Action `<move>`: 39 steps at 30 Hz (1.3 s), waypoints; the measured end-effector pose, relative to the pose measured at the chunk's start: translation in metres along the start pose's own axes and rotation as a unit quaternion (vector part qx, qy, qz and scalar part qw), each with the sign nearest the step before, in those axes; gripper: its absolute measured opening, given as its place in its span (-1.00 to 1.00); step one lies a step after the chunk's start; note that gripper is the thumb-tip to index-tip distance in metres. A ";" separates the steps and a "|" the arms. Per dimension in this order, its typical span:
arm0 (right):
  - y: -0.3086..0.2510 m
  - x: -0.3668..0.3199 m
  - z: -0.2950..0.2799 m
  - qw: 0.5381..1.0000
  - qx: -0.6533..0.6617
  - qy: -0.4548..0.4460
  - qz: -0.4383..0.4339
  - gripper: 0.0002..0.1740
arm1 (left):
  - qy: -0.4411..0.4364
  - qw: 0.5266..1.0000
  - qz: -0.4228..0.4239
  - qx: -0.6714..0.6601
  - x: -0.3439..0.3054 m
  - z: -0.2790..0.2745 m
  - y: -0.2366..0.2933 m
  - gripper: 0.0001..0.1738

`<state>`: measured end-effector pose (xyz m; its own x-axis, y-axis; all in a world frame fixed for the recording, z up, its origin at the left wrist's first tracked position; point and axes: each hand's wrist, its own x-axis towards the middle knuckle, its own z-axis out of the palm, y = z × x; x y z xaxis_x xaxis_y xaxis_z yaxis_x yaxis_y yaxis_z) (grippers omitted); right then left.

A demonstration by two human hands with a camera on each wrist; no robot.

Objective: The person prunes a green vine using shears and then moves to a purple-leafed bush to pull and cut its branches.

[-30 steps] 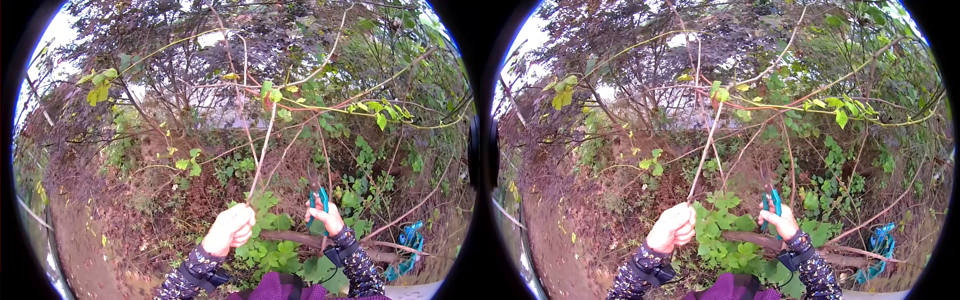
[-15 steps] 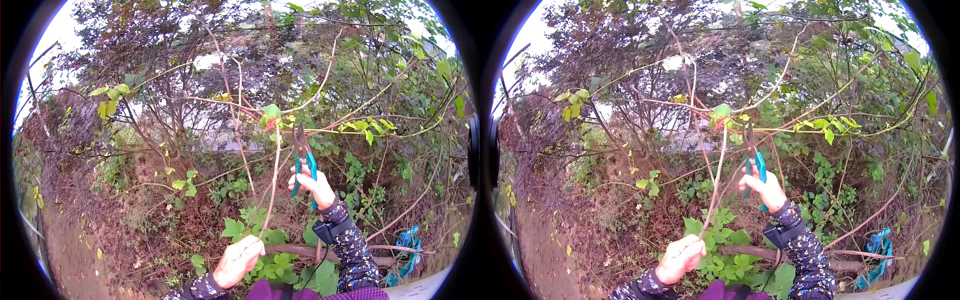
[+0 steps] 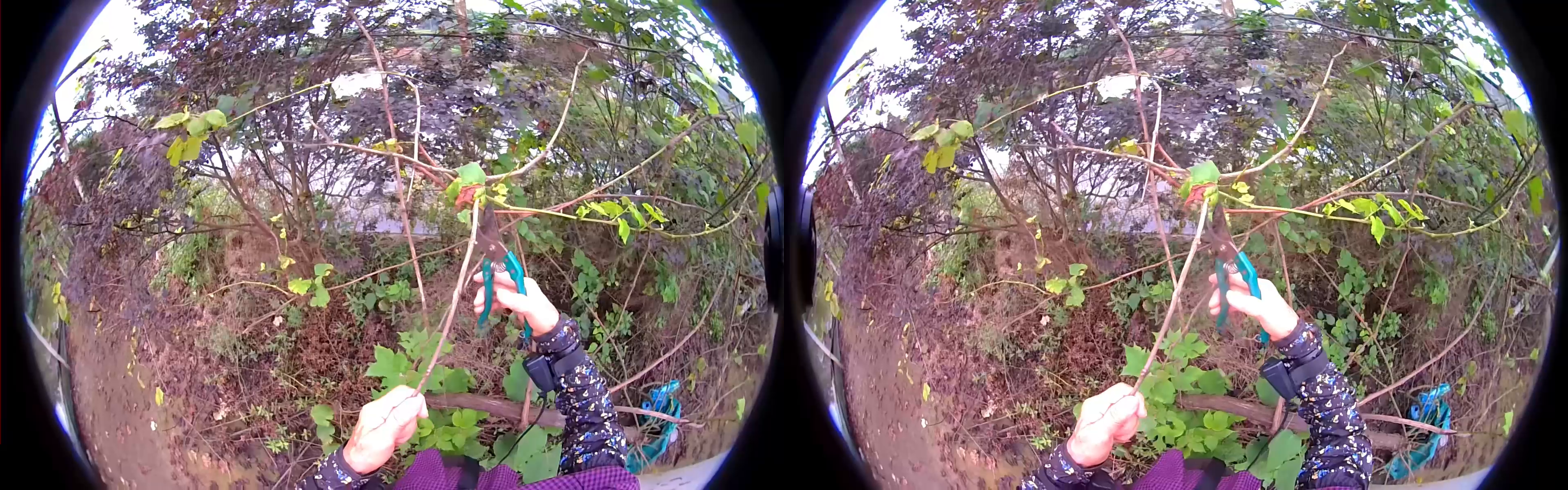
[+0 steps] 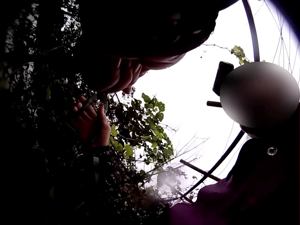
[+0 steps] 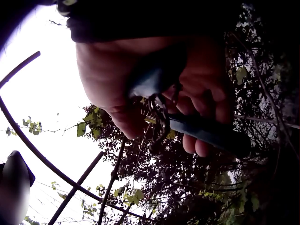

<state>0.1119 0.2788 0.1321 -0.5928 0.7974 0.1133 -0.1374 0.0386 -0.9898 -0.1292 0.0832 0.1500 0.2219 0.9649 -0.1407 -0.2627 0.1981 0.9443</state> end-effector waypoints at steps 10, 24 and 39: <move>0.004 0.018 -0.006 0.996 0.053 -0.052 -0.043 -0.44 | 0.002 1.000 0.003 -0.002 0.003 -0.014 -0.004 -0.73; 0.022 0.003 -0.002 0.986 0.147 0.055 0.052 -0.73 | 0.009 0.996 0.030 0.083 0.049 -0.080 0.001 -0.70; 0.103 -0.066 0.030 0.981 0.053 0.064 0.177 -0.69 | -0.077 0.946 -0.099 0.300 0.001 -0.138 -0.034 -0.78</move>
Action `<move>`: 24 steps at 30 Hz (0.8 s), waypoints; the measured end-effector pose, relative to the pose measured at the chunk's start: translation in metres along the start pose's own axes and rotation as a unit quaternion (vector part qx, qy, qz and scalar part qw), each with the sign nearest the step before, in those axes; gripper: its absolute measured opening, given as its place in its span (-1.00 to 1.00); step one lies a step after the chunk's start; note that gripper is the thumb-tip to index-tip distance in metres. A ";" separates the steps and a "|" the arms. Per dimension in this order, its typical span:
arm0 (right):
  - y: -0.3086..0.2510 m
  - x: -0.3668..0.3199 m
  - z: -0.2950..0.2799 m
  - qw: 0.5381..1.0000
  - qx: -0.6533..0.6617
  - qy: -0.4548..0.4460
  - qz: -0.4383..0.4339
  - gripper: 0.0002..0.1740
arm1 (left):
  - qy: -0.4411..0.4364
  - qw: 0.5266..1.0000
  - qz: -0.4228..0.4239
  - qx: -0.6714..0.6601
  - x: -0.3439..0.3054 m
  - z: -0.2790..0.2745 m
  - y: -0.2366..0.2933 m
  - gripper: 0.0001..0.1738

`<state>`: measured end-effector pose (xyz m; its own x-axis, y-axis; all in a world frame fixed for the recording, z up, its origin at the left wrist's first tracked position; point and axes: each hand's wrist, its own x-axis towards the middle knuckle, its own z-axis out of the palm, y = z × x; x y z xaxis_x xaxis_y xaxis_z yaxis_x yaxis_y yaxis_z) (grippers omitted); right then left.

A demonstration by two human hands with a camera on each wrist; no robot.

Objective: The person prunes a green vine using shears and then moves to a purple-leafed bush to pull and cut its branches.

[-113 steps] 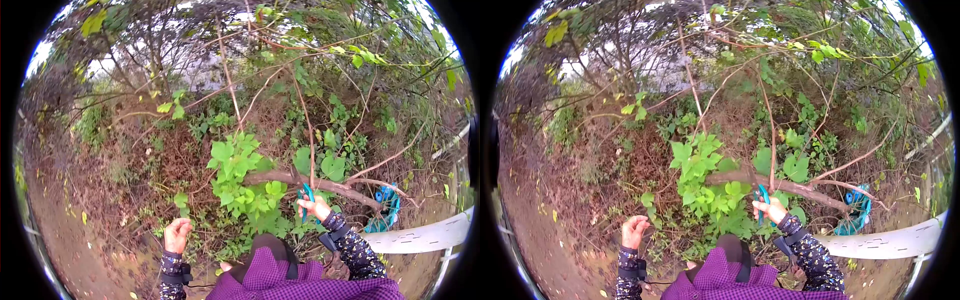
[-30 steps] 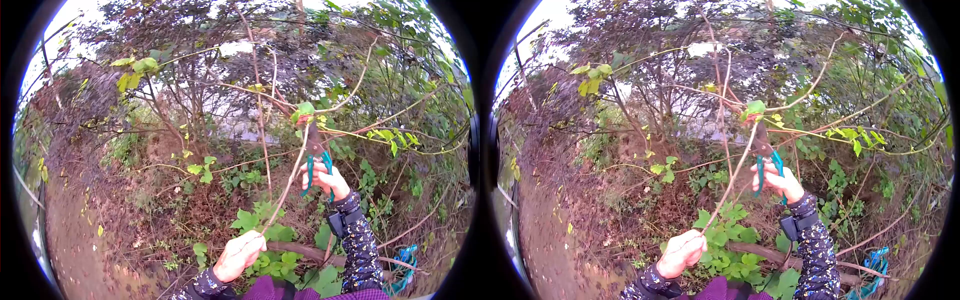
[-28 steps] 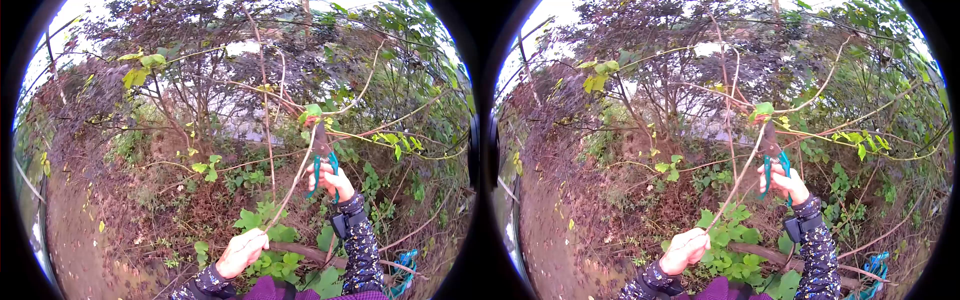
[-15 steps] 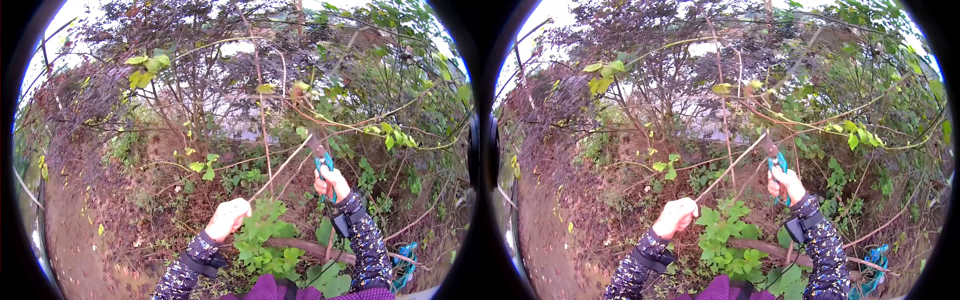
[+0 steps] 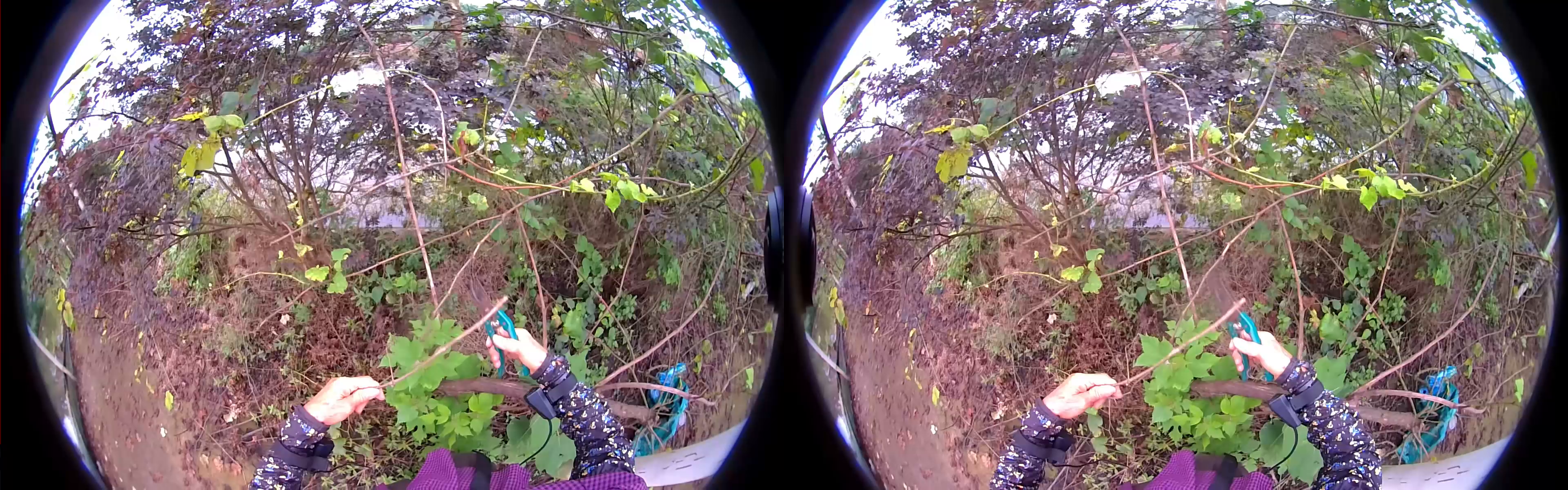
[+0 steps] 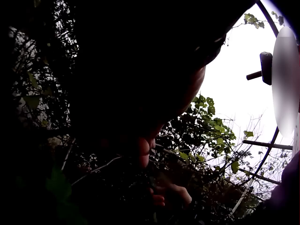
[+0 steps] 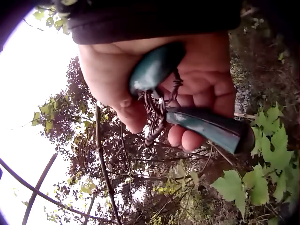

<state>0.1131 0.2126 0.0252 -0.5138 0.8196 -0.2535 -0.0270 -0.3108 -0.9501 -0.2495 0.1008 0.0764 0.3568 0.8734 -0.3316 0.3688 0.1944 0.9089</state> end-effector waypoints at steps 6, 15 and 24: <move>0.011 -0.033 -0.023 0.993 -0.095 0.060 0.030 -0.70 | -0.118 0.943 -0.052 0.305 0.013 -0.027 -0.047 -0.72; 0.012 -0.054 -0.031 0.991 -0.058 0.109 0.057 -0.77 | 0.318 0.810 0.271 0.412 0.099 -0.054 0.089 -0.28; 0.012 -0.058 -0.028 0.997 -0.056 0.046 0.028 -0.66 | 0.524 0.703 0.087 0.473 0.193 -0.119 0.128 -0.23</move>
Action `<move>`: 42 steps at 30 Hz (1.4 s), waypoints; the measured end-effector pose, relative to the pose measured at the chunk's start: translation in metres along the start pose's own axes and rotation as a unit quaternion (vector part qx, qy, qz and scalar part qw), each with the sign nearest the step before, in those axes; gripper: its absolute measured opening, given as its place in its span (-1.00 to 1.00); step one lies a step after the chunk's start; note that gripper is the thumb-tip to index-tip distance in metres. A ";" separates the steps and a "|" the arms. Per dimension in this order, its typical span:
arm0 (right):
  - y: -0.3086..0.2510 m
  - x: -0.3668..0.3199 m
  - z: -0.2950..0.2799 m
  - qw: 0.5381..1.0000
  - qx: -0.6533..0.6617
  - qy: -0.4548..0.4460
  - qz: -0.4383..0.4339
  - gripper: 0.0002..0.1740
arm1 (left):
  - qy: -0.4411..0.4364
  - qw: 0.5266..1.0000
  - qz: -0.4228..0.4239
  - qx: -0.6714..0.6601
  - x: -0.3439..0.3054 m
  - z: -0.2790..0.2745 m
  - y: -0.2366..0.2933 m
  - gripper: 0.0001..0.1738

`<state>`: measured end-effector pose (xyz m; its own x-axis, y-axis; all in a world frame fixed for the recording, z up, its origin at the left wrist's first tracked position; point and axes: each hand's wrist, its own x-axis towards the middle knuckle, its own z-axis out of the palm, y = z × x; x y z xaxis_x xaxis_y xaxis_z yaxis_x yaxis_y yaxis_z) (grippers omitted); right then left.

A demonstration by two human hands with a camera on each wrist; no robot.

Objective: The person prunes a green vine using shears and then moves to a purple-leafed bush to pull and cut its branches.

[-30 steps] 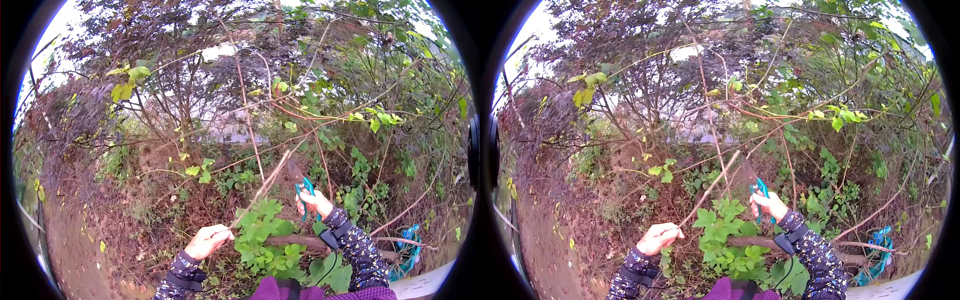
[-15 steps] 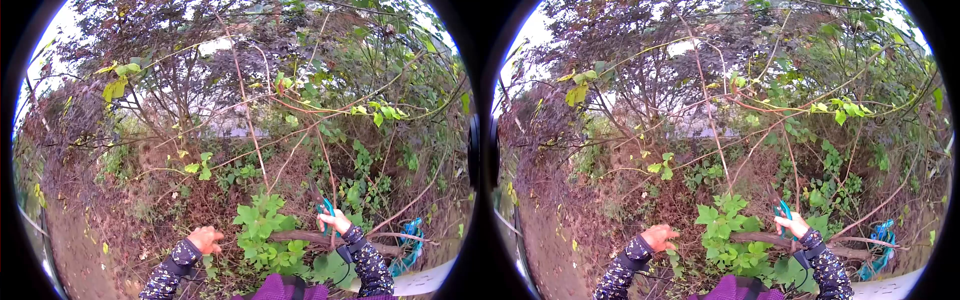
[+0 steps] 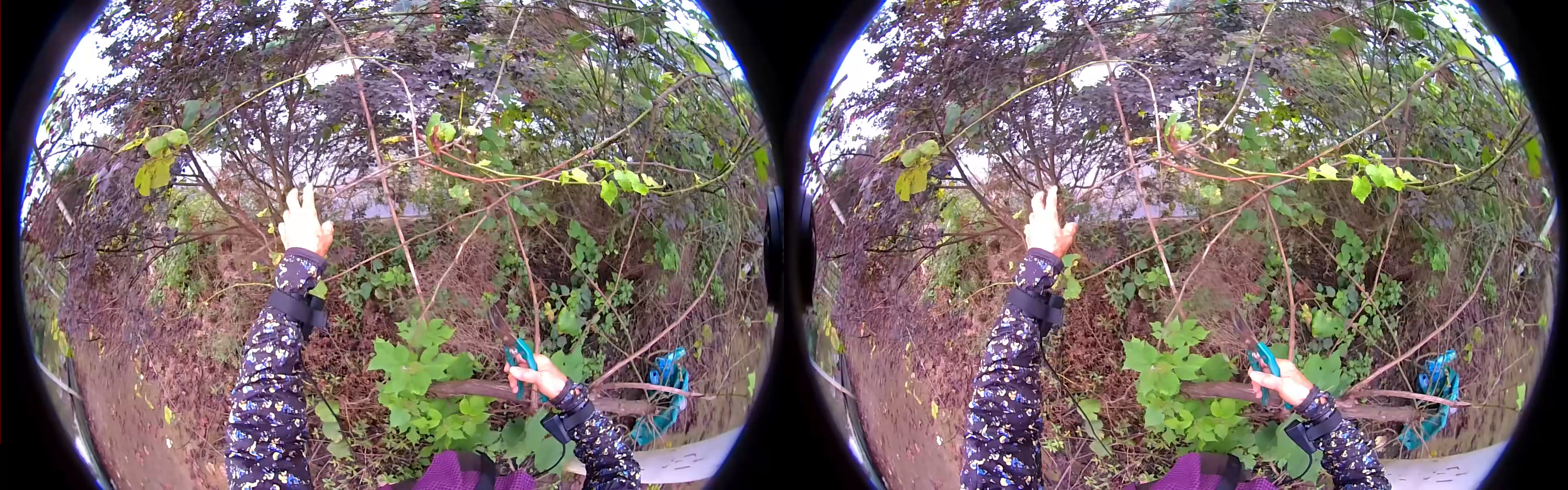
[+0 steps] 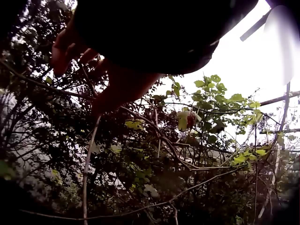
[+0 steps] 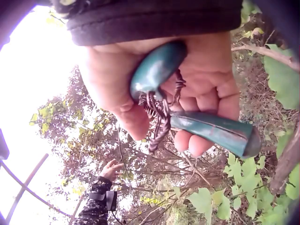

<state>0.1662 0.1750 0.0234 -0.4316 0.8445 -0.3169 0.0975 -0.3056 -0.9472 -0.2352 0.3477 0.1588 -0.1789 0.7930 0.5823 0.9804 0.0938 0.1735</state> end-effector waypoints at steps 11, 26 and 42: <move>-0.032 0.041 0.025 0.996 -0.013 -0.059 -0.071 -0.63 | -0.031 0.998 0.057 0.003 -0.036 0.000 -0.019 -0.57; -0.011 0.033 0.051 0.997 0.030 -0.061 -0.033 -0.64 | -0.216 0.809 -0.117 -0.534 -0.129 -0.093 0.006 -0.80; -0.107 0.080 0.022 0.984 0.022 0.030 -0.174 -0.64 | 0.008 0.940 0.179 -0.291 -0.105 -0.115 0.024 -0.52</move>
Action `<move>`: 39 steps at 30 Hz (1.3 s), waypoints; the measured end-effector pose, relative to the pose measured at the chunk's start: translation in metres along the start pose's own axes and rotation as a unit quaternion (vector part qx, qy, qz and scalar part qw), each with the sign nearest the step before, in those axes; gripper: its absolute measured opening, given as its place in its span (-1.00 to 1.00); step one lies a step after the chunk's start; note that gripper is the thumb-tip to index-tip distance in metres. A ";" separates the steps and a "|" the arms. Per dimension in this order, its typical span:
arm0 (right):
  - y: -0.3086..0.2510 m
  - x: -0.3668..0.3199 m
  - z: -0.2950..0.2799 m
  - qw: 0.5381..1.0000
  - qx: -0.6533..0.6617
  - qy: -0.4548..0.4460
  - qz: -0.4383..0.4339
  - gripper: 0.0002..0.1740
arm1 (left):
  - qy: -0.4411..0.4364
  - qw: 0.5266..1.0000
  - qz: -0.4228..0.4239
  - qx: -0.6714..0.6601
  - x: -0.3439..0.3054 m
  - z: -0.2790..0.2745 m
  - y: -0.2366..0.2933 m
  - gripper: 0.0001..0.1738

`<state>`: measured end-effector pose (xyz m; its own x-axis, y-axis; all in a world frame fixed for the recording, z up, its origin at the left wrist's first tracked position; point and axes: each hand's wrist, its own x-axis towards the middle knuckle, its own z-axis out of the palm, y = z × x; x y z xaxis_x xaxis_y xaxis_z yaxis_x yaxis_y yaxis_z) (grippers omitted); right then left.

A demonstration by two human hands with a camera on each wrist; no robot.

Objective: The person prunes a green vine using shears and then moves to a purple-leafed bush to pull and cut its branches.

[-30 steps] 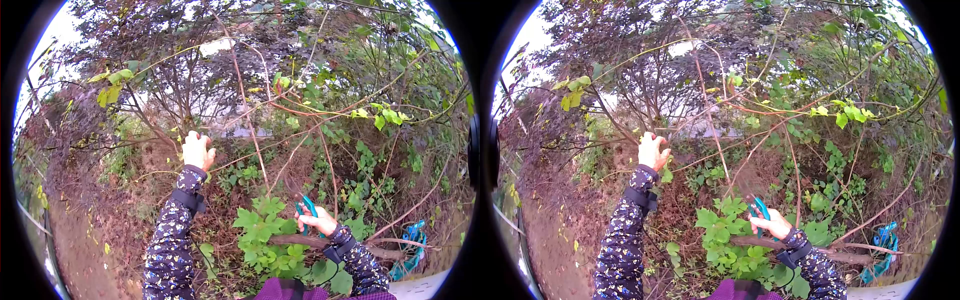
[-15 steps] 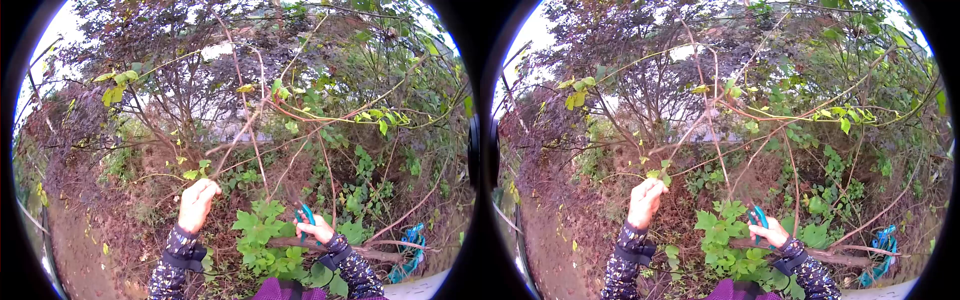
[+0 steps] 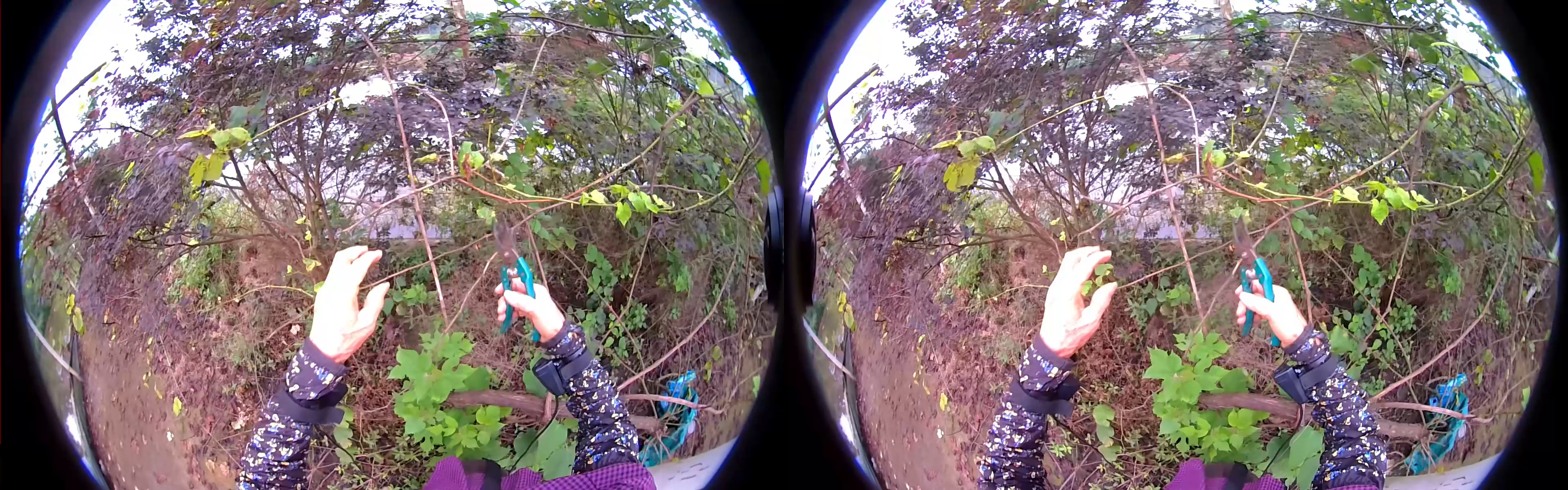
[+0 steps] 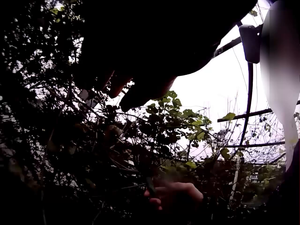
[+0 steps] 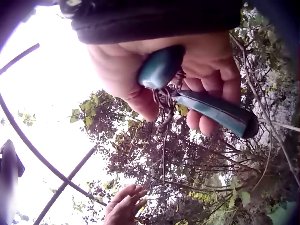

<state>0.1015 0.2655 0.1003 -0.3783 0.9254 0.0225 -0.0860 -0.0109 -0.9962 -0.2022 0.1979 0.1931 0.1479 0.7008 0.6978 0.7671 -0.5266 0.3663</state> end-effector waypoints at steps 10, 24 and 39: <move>0.020 -0.057 0.000 0.992 0.070 -0.062 0.082 -0.57 | -0.072 0.986 -0.001 0.148 0.118 0.127 -0.089 -0.32; -0.032 -0.048 -0.046 0.998 0.001 0.032 -0.046 -0.61 | -0.042 0.992 -0.056 0.102 0.107 -0.040 -0.020 -0.74; -0.157 0.084 -0.056 0.989 -0.148 0.026 -0.002 -0.56 | 0.047 0.944 0.078 0.318 0.056 0.005 0.019 -0.81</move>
<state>0.1347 0.3662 0.2536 -0.3295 0.9437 0.0298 0.1889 0.0968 -0.9772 -0.1761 0.2293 0.2368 0.2571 0.5768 0.7754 0.9645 -0.2037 -0.1682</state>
